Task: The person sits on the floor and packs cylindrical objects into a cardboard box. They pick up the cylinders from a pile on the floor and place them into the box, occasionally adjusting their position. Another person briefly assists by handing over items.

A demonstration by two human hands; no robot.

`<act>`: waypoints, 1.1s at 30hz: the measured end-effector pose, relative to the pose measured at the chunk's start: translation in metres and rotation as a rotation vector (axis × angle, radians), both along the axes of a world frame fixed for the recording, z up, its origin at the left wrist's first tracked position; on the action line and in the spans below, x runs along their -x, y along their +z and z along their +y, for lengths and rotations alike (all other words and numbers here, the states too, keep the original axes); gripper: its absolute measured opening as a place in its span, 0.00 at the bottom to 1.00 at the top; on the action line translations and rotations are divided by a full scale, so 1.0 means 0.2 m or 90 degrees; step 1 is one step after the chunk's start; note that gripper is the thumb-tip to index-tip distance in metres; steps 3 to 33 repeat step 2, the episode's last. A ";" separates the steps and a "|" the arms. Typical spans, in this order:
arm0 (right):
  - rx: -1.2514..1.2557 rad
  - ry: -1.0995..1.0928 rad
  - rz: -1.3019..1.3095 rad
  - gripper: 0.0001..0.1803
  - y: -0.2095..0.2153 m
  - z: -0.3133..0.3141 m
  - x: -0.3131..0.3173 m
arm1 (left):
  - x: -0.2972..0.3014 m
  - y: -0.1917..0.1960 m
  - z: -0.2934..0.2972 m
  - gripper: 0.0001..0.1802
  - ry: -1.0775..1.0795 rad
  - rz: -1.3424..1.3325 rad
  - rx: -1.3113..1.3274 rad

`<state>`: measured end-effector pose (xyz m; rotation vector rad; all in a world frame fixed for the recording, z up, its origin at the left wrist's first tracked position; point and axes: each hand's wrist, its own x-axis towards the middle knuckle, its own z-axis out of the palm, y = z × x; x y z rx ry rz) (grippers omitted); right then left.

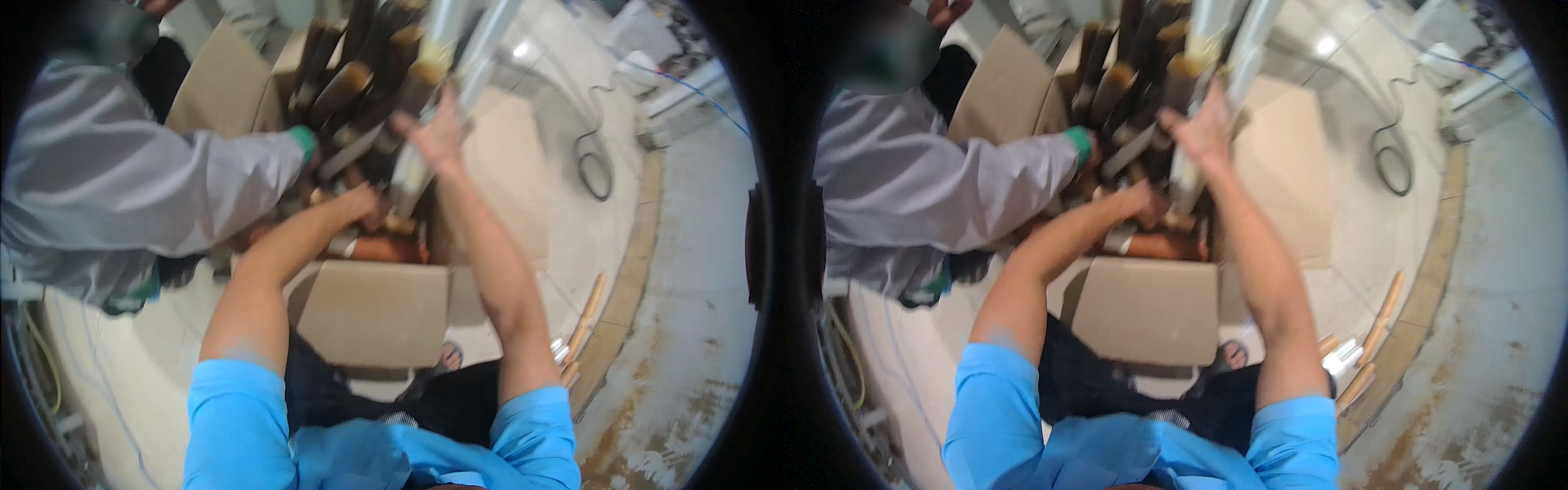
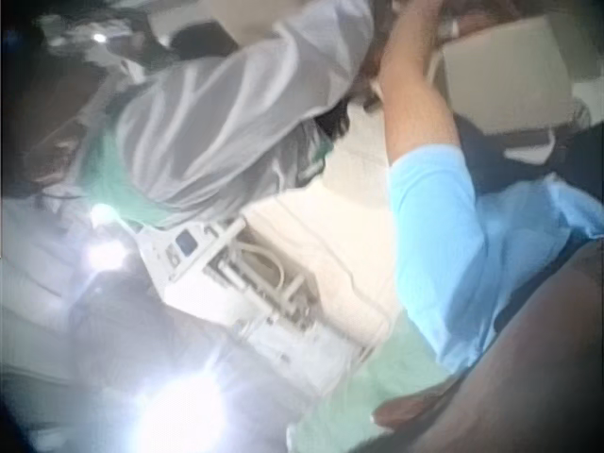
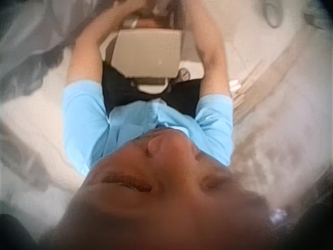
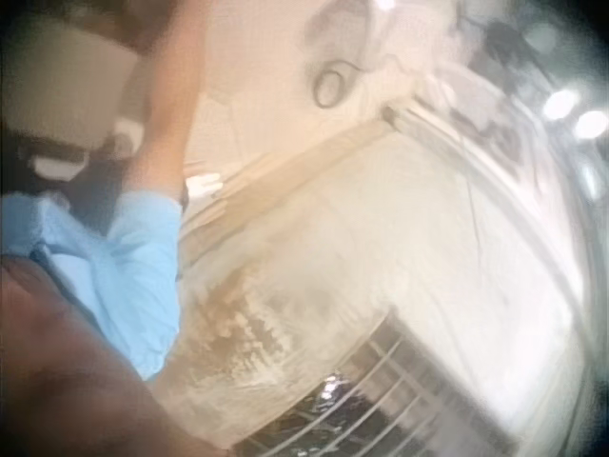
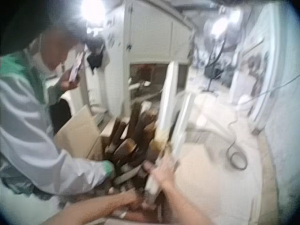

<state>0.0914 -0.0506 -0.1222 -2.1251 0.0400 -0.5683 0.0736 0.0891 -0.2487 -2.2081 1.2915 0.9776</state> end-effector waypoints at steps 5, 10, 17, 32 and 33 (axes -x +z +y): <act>-0.069 0.046 0.029 0.61 0.03 -0.01 0.00 | -0.17 0.10 -0.14 0.15 -0.080 -0.020 -0.005; -0.069 0.046 0.029 0.61 0.03 -0.01 0.00 | -0.17 0.10 -0.14 0.15 -0.080 -0.020 -0.005; -0.069 0.046 0.029 0.61 0.03 -0.01 0.00 | -0.17 0.10 -0.14 0.15 -0.080 -0.020 -0.005; -0.069 0.046 0.029 0.61 0.03 -0.01 0.00 | -0.17 0.10 -0.14 0.15 -0.080 -0.020 -0.005; -0.069 0.046 0.029 0.61 0.03 -0.01 0.00 | -0.17 0.10 -0.14 0.15 -0.080 -0.020 -0.005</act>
